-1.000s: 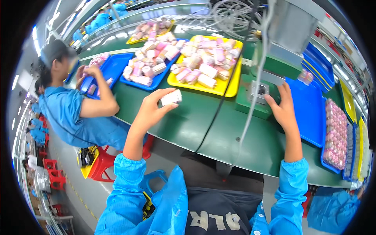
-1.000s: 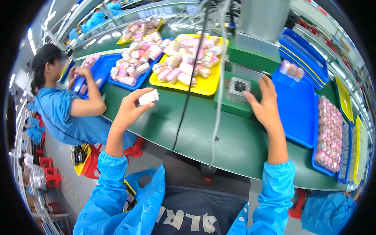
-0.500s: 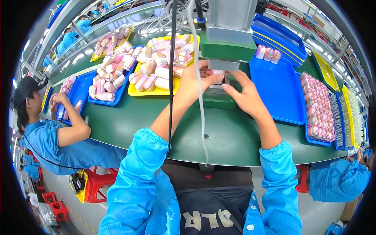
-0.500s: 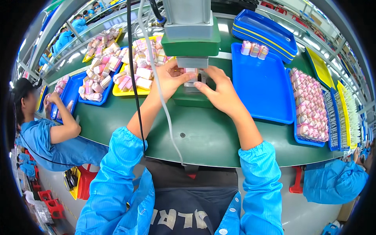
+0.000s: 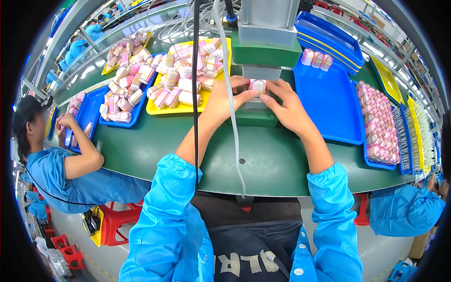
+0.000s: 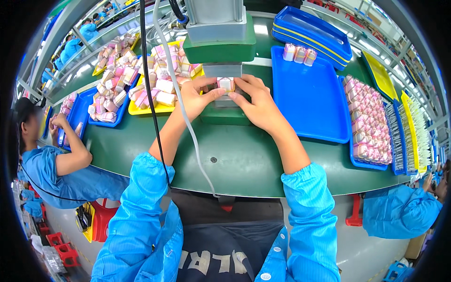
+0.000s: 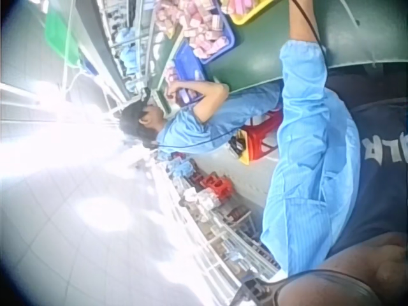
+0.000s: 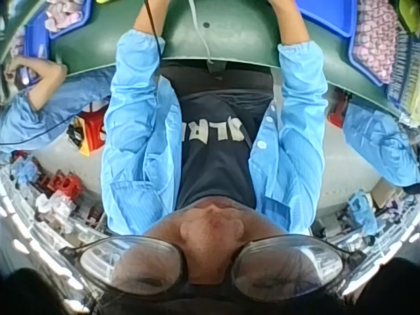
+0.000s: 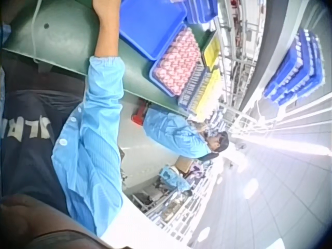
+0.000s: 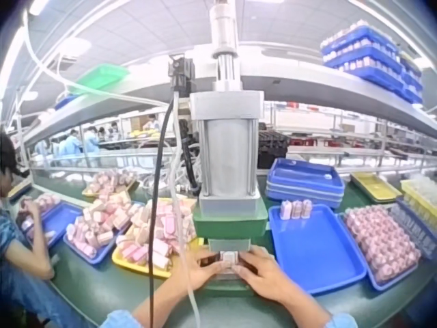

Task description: Manually inserting small components into a press machine and placing finished parts into trays.

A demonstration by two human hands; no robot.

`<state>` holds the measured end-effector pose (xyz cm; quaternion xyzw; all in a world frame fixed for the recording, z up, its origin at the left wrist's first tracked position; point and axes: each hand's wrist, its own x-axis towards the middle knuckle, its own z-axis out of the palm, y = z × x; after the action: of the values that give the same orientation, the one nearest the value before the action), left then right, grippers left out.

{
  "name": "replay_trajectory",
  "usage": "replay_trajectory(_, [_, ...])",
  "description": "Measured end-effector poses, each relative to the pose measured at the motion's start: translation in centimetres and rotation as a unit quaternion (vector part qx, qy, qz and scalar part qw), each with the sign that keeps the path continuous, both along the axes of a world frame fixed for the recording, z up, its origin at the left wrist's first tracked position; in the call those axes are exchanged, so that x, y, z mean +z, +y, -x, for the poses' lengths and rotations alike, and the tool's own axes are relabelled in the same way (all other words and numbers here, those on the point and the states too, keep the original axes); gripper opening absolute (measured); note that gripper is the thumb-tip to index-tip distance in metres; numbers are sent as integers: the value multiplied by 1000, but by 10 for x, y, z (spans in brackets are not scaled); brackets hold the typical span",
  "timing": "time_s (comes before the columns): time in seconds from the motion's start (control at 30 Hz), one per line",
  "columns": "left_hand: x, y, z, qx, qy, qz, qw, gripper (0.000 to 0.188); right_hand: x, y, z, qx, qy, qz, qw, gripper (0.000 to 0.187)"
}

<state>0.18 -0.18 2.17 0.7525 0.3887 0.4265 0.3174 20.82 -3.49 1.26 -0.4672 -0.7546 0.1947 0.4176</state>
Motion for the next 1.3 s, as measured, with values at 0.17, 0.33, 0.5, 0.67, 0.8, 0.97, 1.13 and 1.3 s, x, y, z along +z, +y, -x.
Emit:
replay_trajectory(0.17, [-19, 5, 0, -18, -77, -3, 997, 36, 2, -4, 3, 15, -4, -1, 1000, 47])
replay_trajectory(0.33, [-14, 1, -1, -26, -90, 39, 995, 34, 1, -4, 1, 17, -26, -19, 999, 50])
replay_trajectory(0.5, [-21, 5, 1, -14, -88, 24, 996, 36, -2, -4, 1, 11, -55, -21, 998, 52])
replay_trajectory(0.67, [-18, 7, 2, -46, -107, 37, 992, 36, -1, -6, 3, 7, -73, -32, 997, 55])
replay_trajectory(0.8, [-17, 7, 1, -45, -96, 26, 994, 35, -7, -6, 1, -4, -88, -51, 995, 56])
replay_trajectory(0.97, [-22, 8, 2, -47, -113, 42, 992, 35, -3, -7, 3, 7, -86, -36, 996, 55])
replay_trajectory(1.13, [-16, 6, 4, -43, -96, 43, 994, 33, -6, -5, 1, 19, -91, -42, 995, 52])
replay_trajectory(1.3, [-18, 4, 3, -56, -118, 48, 990, 34, -9, -3, 0, 18, -89, -47, 995, 51])
